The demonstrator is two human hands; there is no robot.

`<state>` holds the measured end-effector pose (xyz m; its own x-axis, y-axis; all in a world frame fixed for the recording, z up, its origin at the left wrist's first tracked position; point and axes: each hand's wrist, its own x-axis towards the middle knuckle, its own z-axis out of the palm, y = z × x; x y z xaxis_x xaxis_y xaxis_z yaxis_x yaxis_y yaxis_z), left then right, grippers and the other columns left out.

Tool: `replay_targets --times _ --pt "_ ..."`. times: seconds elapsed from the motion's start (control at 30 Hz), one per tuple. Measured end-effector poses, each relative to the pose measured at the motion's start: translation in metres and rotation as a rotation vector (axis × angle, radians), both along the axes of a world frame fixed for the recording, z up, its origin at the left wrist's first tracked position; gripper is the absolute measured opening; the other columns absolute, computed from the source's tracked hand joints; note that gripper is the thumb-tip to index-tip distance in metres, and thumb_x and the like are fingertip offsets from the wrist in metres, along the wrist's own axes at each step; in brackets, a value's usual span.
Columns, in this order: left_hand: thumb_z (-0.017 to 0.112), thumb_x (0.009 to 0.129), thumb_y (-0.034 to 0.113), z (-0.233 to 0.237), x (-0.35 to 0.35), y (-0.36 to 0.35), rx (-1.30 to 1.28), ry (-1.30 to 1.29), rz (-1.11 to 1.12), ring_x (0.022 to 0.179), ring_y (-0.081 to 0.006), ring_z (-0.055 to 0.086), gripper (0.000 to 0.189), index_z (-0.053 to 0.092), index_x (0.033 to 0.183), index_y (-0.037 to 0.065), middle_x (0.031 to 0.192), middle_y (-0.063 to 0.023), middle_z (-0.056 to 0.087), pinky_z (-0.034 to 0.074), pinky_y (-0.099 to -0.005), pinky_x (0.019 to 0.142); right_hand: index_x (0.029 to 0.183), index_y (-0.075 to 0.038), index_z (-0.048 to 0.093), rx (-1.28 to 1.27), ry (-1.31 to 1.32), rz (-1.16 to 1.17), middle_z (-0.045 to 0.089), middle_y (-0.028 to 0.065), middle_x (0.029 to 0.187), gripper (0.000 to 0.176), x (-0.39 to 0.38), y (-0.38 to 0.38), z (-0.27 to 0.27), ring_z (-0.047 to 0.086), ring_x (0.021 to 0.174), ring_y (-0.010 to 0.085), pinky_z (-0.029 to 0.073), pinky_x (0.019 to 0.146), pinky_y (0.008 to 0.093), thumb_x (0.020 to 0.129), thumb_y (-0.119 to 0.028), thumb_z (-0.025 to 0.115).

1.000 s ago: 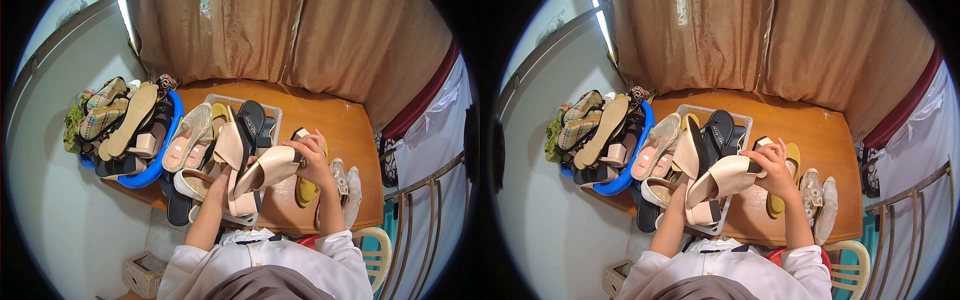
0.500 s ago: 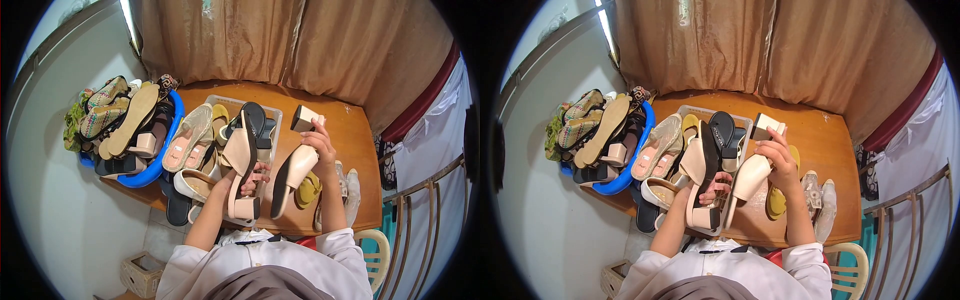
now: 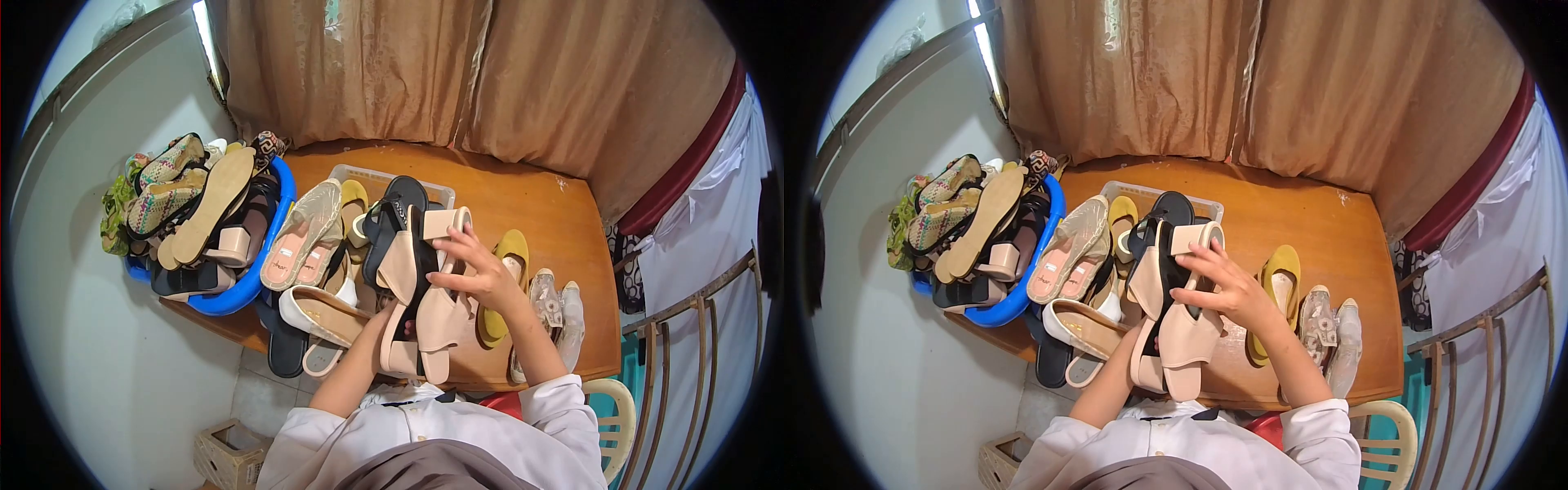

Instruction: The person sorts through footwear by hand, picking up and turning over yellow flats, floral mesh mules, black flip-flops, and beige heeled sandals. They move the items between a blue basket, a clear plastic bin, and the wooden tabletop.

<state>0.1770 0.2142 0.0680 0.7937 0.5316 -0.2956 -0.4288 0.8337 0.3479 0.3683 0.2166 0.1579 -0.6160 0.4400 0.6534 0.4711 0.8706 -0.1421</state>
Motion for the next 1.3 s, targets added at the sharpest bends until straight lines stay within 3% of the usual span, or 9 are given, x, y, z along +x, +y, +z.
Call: replay_targets --times 0.17,0.2,0.43,0.57,0.6,0.73,0.83,0.97,1.3 --pt "0.046 0.089 0.046 -0.003 0.004 0.002 -0.013 0.033 0.040 0.038 -0.0130 0.047 0.042 0.052 0.109 0.011 0.054 -0.0035 0.052 0.038 -0.0256 0.034 0.109 -0.027 0.060 -0.025 0.179 -0.316 0.041 0.0122 0.128 0.058 -0.008 0.000 -0.003 0.039 0.122 0.0379 0.038 0.098 0.0504 0.059 0.002 0.069" --pt "0.046 0.089 0.046 -0.004 0.004 0.002 -0.013 0.047 0.050 0.038 -0.0131 0.047 0.041 0.052 0.108 0.010 0.054 -0.0034 0.052 0.039 -0.0257 0.035 0.122 -0.023 0.048 -0.072 0.227 -0.372 0.041 0.0144 0.126 0.072 -0.008 0.002 -0.008 0.044 0.118 0.0370 0.043 0.093 0.0450 0.059 0.006 0.068" --pt "0.047 0.089 0.044 0.002 0.003 0.002 0.014 0.228 0.166 0.040 -0.0138 0.048 0.037 0.055 0.100 0.010 0.055 -0.0032 0.051 0.040 -0.0265 0.036 0.133 -0.004 0.032 -1.185 0.931 0.069 0.043 0.0156 0.130 0.055 0.003 -0.002 -0.020 0.047 0.116 0.0224 0.040 0.094 0.0305 0.080 0.004 0.044" --pt "0.047 0.089 0.043 0.006 0.004 0.000 0.052 0.429 0.269 0.041 -0.0142 0.049 0.035 0.056 0.096 0.010 0.055 -0.0031 0.050 0.041 -0.0269 0.037 0.135 -0.003 0.031 -1.454 0.720 -0.122 0.041 0.0135 0.132 0.051 -0.007 -0.025 -0.010 0.044 0.118 0.0203 0.033 0.099 0.0331 0.090 -0.020 0.048" --pt "0.047 0.089 0.043 0.007 0.005 0.000 0.056 0.468 0.286 0.041 -0.0143 0.049 0.035 0.057 0.095 0.010 0.055 -0.0030 0.050 0.041 -0.0270 0.038 0.136 -0.002 0.028 -1.519 0.734 -0.140 0.047 0.0114 0.124 0.058 -0.009 -0.029 -0.013 0.047 0.111 0.0178 0.037 0.096 0.0330 0.088 -0.021 0.056" --pt "0.047 0.089 0.038 0.001 0.012 -0.004 0.057 0.524 0.416 0.042 -0.0161 0.050 0.031 0.057 0.091 0.008 0.056 -0.0041 0.050 0.042 -0.0284 0.038 0.137 -0.003 0.021 -1.312 0.658 0.047 0.052 0.0065 0.108 0.076 -0.022 -0.030 -0.024 0.052 0.098 0.0140 0.044 0.087 0.0320 0.076 -0.005 0.067" --pt "0.046 0.090 0.029 0.001 0.013 -0.007 0.115 0.507 0.479 0.040 -0.0193 0.051 0.025 0.054 0.090 0.005 0.058 -0.0068 0.050 0.045 -0.0309 0.037 0.135 -0.003 0.025 -1.509 0.875 0.080 0.051 0.0061 0.110 0.073 -0.019 -0.033 -0.042 0.050 0.101 0.0132 0.042 0.089 0.0305 0.075 -0.005 0.066" --pt "0.045 0.089 0.022 0.003 0.013 -0.010 0.205 0.479 0.476 0.039 -0.0206 0.052 0.021 0.051 0.089 0.002 0.059 -0.0082 0.050 0.047 -0.0324 0.036 0.134 -0.002 0.030 -1.438 0.978 0.113 0.050 0.0062 0.115 0.069 -0.019 -0.040 -0.053 0.048 0.105 0.0132 0.040 0.092 0.0296 0.074 -0.003 0.065" --pt "0.048 0.091 0.030 0.045 0.005 -0.013 0.280 0.404 0.459 0.057 -0.0240 0.062 0.031 0.050 0.106 0.003 0.075 -0.0124 0.058 0.056 -0.0346 0.052 0.118 -0.002 0.047 -1.621 1.195 0.176 0.058 0.0056 0.101 0.043 -0.015 -0.044 -0.066 0.057 0.093 0.0149 0.047 0.083 0.0294 0.079 -0.012 0.064"
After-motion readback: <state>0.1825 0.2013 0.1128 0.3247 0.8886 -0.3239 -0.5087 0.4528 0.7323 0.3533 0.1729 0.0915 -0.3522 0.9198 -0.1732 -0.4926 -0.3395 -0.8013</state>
